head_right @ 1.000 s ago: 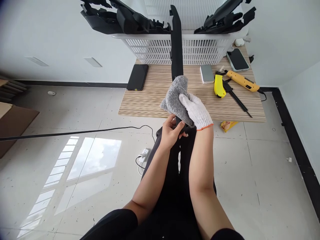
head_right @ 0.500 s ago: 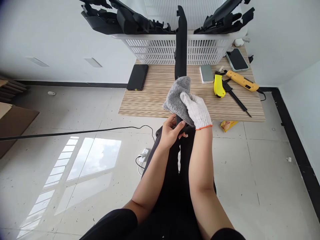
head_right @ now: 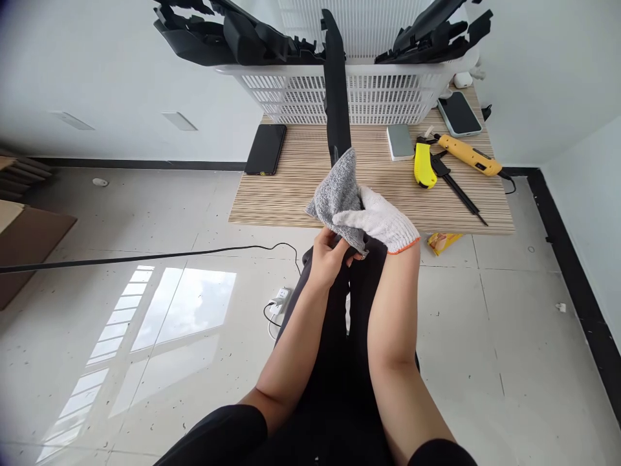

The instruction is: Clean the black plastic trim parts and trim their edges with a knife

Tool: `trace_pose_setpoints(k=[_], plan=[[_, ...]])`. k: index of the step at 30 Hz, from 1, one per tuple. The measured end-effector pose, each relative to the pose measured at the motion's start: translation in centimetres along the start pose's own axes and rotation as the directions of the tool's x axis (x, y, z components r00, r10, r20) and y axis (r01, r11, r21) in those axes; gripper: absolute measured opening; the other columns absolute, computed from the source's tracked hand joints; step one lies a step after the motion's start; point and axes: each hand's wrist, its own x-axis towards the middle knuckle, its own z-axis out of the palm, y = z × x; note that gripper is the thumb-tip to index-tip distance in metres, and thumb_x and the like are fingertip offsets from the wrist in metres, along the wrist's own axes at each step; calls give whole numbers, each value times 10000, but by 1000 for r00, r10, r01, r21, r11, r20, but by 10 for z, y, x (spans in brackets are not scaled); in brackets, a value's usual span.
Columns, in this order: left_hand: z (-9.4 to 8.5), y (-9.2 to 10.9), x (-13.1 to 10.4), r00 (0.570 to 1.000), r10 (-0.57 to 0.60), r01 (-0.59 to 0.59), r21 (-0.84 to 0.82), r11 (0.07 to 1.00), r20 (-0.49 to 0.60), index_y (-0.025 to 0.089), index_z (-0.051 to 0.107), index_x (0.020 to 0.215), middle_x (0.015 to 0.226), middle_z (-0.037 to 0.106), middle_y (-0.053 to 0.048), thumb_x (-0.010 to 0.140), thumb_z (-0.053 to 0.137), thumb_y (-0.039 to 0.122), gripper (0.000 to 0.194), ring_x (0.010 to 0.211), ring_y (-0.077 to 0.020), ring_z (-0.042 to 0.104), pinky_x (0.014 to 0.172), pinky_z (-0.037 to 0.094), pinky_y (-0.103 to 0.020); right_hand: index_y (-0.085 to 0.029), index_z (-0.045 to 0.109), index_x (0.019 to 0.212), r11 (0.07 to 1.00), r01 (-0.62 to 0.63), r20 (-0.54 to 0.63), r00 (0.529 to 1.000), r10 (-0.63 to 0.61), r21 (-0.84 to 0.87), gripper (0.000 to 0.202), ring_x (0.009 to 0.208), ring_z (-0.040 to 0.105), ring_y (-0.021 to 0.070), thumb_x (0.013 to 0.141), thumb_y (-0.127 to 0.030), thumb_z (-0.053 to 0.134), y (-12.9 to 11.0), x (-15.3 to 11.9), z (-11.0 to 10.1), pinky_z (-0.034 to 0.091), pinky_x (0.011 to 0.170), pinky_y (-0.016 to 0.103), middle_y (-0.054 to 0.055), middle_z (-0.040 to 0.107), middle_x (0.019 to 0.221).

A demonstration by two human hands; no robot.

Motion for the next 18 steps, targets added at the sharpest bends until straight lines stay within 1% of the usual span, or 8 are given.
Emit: trace_pose_setpoints(k=[2,5,8,10,12,13,15,18], plan=[[-1,0,1,1000,-3,3,10,1000,-3,193,566,855,597,632,46,823,701,364,220,467,-111,639,379,416,-175,-206,681,1119,996,-7,40,999,4,84,461,882,702,249,744,-461,764,3,-1,0,584,736,372,52,761,1016],[-4,1,1,1000,-7,6,47,999,13,178,633,929,670,673,15,825,706,365,227,543,-128,682,434,500,-190,-199,708,1002,970,-18,-65,997,35,241,365,797,698,218,816,-512,684,7,2,5,570,659,320,45,757,904],[-6,1,0,998,41,-44,87,995,37,213,643,1212,1069,711,-67,805,748,394,458,735,-164,738,539,606,-244,-195,714,929,965,-9,-236,969,74,262,380,773,688,206,843,-557,634,10,9,10,554,645,298,34,732,802],[-6,0,-2,994,93,-100,116,988,63,291,560,1377,1359,593,-94,783,781,401,643,952,-216,735,630,649,-277,-193,717,934,968,17,-343,937,72,250,408,817,691,215,850,-578,613,12,15,10,562,697,314,34,725,793],[-6,-1,-2,989,129,-137,127,982,74,332,515,1427,1463,510,-88,771,799,397,718,1145,-262,674,726,663,-300,-191,717,979,965,58,-415,908,55,254,447,886,693,228,852,-602,595,16,19,8,567,765,337,38,733,837],[-6,-1,-2,988,138,-145,125,981,63,332,512,1429,1459,514,-87,767,805,394,727,1199,-273,645,768,663,-310,-194,713,1013,959,79,-425,904,46,271,469,916,693,233,853,-615,585,19,21,6,569,791,348,40,738,868],[-7,-1,-1,989,147,-148,111,983,12,299,546,1392,1386,576,-90,758,815,392,695,1196,-269,646,817,659,-332,-202,698,1073,942,113,-368,930,12,316,493,957,694,242,831,-622,613,23,21,3,571,824,367,43,746,931],[-8,-1,0,991,130,-125,113,986,-37,221,646,1219,1108,704,-69,739,827,405,546,980,-226,719,812,658,-363,-208,687,1105,940,110,-118,990,-76,324,515,987,694,256,710,-521,793,24,15,1,573,848,377,49,751,1015]])
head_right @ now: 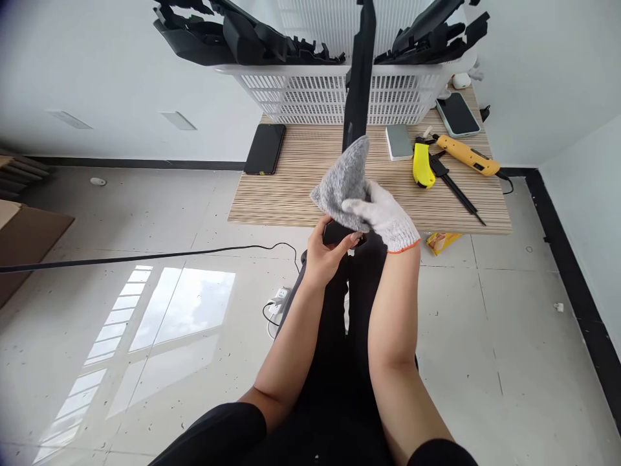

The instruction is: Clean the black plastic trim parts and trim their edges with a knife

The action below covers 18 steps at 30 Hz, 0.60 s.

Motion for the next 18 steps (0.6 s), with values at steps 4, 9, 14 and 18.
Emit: trace_pose_setpoints(k=[4,9,14,18], plan=[[0,1,1,1000,-9,9,-22,1000,-22,198,691,1114,1060,722,-53,679,868,390,507,952,-227,720,756,661,-342,-208,714,1001,999,-48,16,999,47,3,408,911,703,246,793,-558,715,-6,-9,2,580,805,369,48,753,918],[0,3,0,996,-83,78,-112,991,-38,185,720,1043,918,736,-19,650,881,390,472,795,-172,719,702,660,-322,-221,717,1016,998,-56,97,994,54,25,414,914,704,245,719,-494,807,-6,-10,1,579,790,357,34,753,937],[-2,2,1,994,-86,79,-109,991,-64,199,709,1100,983,741,-15,623,897,358,537,794,-164,713,698,645,-319,-209,715,918,997,-66,-6,998,66,40,372,838,701,240,828,-568,681,-6,-7,2,574,760,376,43,741,861],[-7,-5,6,999,6,-6,-15,1000,-40,180,719,1013,940,751,-25,639,886,352,444,857,-190,711,797,605,-333,-219,690,1069,995,-20,79,997,28,-101,463,989,688,269,702,-466,825,-9,-15,6,562,872,410,43,749,1029]])
